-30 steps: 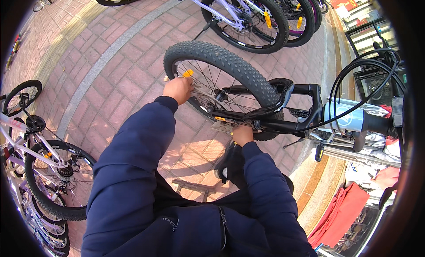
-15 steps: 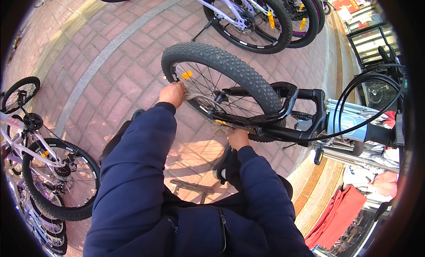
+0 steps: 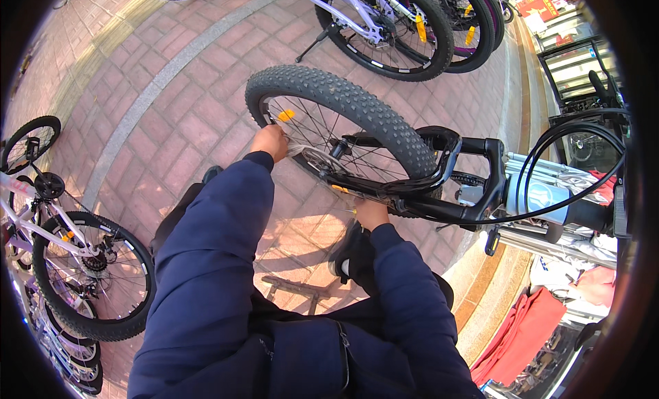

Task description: The person kneels on the pavement and uses a yellow-handled Allen key to tighten bolts on the front wheel, rear derailleur, handlebar stem, and seat post of a light blue bicycle. They wipe parts with a cloth and rotate the pedals while making adjustments.

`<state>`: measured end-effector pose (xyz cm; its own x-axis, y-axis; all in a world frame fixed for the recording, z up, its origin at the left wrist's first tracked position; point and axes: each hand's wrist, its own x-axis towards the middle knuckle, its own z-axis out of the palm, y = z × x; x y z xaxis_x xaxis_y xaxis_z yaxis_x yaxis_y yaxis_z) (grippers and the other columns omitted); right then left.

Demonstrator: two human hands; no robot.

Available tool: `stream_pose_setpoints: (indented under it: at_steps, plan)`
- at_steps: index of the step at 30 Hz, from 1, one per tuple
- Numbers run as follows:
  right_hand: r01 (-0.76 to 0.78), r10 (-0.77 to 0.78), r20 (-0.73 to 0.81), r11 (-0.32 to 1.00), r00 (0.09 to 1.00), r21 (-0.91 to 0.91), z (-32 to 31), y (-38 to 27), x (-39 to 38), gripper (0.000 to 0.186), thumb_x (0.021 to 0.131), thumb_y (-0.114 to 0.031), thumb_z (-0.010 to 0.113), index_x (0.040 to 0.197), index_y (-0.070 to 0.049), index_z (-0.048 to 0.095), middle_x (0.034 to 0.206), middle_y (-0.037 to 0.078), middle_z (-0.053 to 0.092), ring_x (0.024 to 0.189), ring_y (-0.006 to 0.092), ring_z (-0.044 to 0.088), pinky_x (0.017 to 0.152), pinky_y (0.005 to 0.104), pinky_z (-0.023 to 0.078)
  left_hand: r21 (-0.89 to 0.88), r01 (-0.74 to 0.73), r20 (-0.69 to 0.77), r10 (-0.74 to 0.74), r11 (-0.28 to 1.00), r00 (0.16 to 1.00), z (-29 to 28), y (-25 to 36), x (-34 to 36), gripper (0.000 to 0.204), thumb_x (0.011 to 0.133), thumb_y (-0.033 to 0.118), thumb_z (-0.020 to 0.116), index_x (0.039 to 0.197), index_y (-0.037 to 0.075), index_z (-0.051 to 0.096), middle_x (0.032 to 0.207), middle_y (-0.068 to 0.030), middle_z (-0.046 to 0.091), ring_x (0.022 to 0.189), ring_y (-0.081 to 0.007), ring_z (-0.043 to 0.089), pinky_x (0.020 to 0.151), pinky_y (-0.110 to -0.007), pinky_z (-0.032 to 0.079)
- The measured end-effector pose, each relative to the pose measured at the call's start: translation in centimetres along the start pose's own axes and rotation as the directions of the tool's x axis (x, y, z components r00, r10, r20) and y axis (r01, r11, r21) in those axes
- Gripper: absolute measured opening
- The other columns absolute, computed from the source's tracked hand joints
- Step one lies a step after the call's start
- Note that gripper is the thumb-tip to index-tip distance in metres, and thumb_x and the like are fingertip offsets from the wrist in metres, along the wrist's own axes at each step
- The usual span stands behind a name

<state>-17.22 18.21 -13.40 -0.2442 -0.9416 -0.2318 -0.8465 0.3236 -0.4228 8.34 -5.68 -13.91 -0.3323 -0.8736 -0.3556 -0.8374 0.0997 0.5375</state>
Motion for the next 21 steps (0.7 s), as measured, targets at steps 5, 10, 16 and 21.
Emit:
stream_pose_setpoints:
  at_steps: [5, 10, 16, 21]
  plan:
    - [-0.149, 0.253, 0.198, 0.892, 0.947, -0.426, -2.8, 1.6, -0.8, 0.032, 0.090, -0.023, 0.056, 0.096, 0.002, 0.075, 0.101, 0.023, 0.073, 0.097, 0.0404, 0.069, 0.090, 0.0475, 0.052, 0.265, -0.237, 0.121, 0.212, 0.935, 0.970, 0.8, -0.2, 1.2, 0.030, 0.093, 0.026, 0.059, 0.102, 0.004, 0.076, 0.108, -0.0197, 0.073, 0.102, -0.0350, 0.071, 0.088, -0.042, 0.057]
    - [-0.150, 0.316, 0.272, 0.857, 0.909, -0.493, -6.2, 4.0, -1.9, 0.032, 0.089, -0.021, 0.055, 0.096, 0.003, 0.075, 0.105, 0.027, 0.071, 0.101, 0.0401, 0.069, 0.092, 0.0451, 0.053, 0.180, -0.144, 0.084, 0.130, 0.973, 0.988, -0.2, 1.9, 3.0, 0.042, 0.087, 0.036, 0.065, 0.102, -0.002, 0.074, 0.112, -0.0256, 0.070, 0.107, -0.0399, 0.068, 0.092, -0.044, 0.054]
    - [-0.022, 0.455, 0.364, 0.649, 0.813, -0.761, -13.1, 7.3, -6.6, 0.033, 0.086, -0.022, 0.055, 0.101, -0.004, 0.078, 0.109, 0.019, 0.073, 0.106, 0.0346, 0.069, 0.092, 0.0425, 0.055, -0.343, 0.029, -0.028, -0.041, 0.939, 0.999, -4.9, 3.6, 1.6, 0.027, 0.081, 0.021, 0.075, 0.097, 0.000, 0.073, 0.087, -0.0212, 0.072, 0.087, -0.0382, 0.072, 0.079, -0.046, 0.058]
    - [-0.259, 0.308, -0.065, 0.646, 0.949, -0.718, -22.5, 6.6, -14.4, 0.027, 0.086, -0.021, 0.056, 0.085, -0.001, 0.074, 0.096, 0.026, 0.070, 0.092, 0.0415, 0.069, 0.083, 0.0478, 0.055, 0.265, -0.390, -0.092, 0.426, 0.882, 0.900, -8.2, 5.8, -2.5, 0.028, 0.084, 0.023, 0.067, 0.081, -0.004, 0.072, 0.087, -0.0268, 0.071, 0.085, -0.0393, 0.071, 0.078, -0.046, 0.057]
